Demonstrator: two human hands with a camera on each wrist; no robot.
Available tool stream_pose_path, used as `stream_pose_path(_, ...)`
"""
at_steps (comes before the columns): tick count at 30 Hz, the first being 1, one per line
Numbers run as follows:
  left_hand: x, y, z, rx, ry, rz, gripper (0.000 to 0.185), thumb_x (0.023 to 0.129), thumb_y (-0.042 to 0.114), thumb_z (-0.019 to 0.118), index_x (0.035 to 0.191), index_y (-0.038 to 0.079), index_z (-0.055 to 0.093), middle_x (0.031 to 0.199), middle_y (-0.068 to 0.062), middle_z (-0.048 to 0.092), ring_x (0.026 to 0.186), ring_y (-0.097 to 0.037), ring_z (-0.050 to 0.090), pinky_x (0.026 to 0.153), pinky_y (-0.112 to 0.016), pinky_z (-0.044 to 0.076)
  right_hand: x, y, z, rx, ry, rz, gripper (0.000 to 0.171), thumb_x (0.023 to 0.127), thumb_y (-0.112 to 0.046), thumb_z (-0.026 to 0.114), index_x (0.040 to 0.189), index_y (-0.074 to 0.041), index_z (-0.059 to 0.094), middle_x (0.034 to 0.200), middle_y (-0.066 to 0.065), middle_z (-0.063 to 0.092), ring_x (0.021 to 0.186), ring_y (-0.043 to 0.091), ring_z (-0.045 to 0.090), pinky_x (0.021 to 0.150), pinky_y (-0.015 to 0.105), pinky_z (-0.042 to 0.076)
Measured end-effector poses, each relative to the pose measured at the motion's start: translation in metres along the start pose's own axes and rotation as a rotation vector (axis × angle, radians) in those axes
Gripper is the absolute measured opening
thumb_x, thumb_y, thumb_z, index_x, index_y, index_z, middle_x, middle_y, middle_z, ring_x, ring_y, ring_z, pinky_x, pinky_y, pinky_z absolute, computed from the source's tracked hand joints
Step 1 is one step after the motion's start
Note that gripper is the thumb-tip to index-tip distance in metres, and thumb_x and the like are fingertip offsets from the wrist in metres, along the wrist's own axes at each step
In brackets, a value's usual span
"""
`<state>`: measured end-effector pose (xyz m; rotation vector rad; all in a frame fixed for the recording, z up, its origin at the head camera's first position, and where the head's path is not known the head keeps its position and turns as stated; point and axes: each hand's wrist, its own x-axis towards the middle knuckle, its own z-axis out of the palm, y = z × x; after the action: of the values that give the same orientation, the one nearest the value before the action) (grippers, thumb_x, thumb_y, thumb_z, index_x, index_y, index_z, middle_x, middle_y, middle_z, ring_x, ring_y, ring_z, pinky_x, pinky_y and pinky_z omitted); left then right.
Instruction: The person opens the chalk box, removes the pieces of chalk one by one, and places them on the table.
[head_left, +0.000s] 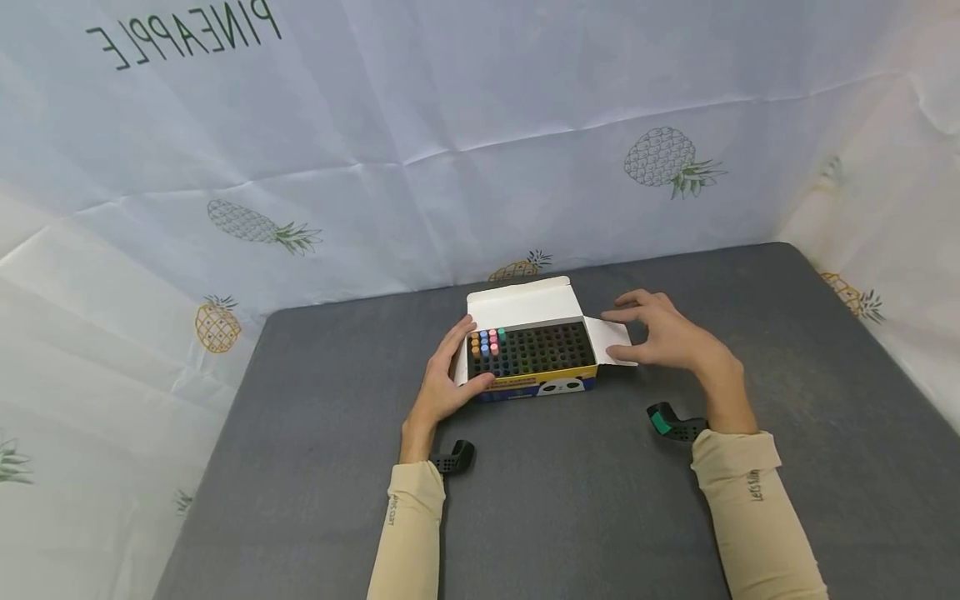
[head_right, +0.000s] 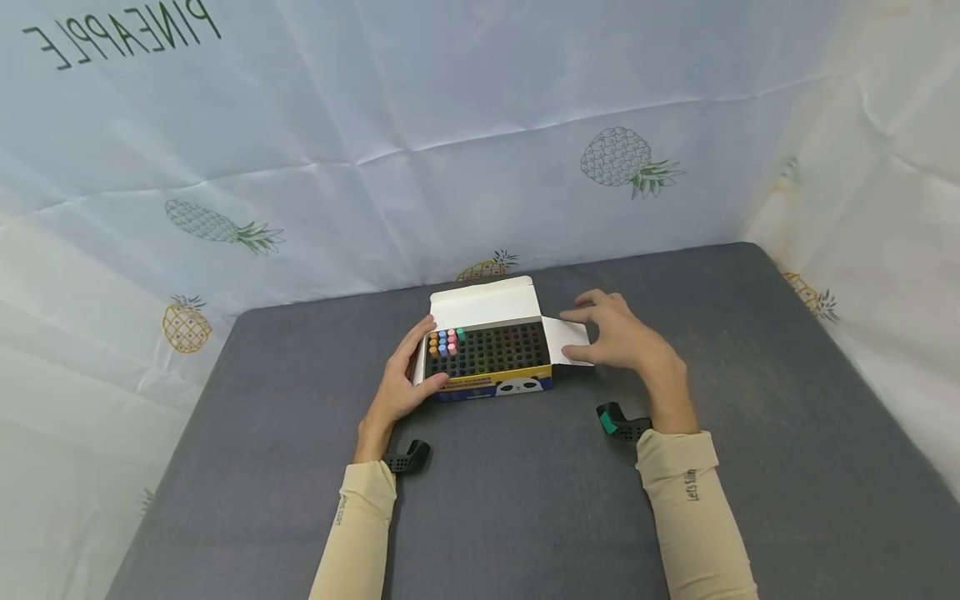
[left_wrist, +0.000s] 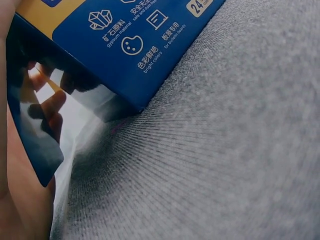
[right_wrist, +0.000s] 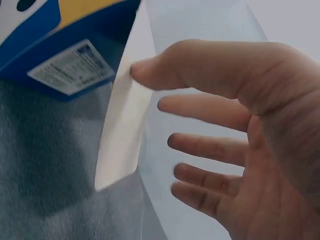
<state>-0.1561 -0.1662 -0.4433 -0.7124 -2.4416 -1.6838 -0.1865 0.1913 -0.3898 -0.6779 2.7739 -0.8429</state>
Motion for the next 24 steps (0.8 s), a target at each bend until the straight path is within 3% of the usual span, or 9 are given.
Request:
stream_pose_path(5,0.000,-0.001,-0.001,0.000,0.000,-0.004,0.078,0.084,0.005,0.079,0.152,-0.007,0.042,0.165,-0.029,0.028,0.153,-0.046,0.028,0.118,-0.066,0.034,0.003,-0.009,0.003,0.044,0.005,-0.077,0.045,0.091,-0.006,0.072,0.135,0.000,0.066,0.141,0.029,0.048,0.124,0.046,0.049,0.089,0.056,0.052)
stream_pose_path(12,-0.002,-0.002,-0.001,-0.004,-0.001,-0.017,0.078,0.085,0.008,0.079,0.152,-0.006,0.041,0.166,-0.027,0.028,0.154,-0.045,0.028,0.118,-0.065,0.034,0.004,-0.020,0.004,0.080,0.030,-0.146,0.040,0.092,0.000,0.067,0.132,0.000,0.068,0.132,0.023,0.054,0.115,0.038,0.058,0.088,0.055,0.056)
stream_pose_path(19,-0.001,-0.001,0.000,0.003,-0.005,-0.024,0.078,0.085,0.007,0.079,0.152,-0.006,0.041,0.166,-0.026,0.028,0.155,-0.044,0.027,0.119,-0.065,0.033,0.014,-0.032,0.020,0.097,0.219,-0.233,0.030,0.091,-0.006,0.075,0.120,0.000,0.074,0.101,0.014,0.068,0.088,0.027,0.066,0.078,0.048,0.057)
stream_pose_path(24,0.000,0.001,0.000,0.029,-0.011,-0.018,0.079,0.085,0.011,0.079,0.152,-0.007,0.041,0.165,-0.028,0.029,0.154,-0.046,0.028,0.120,-0.065,0.032,0.026,-0.047,0.036,0.151,0.380,-0.269,0.026,0.087,-0.007,0.080,0.112,0.000,0.077,0.089,0.011,0.070,0.076,0.023,0.067,0.071,0.045,0.060)
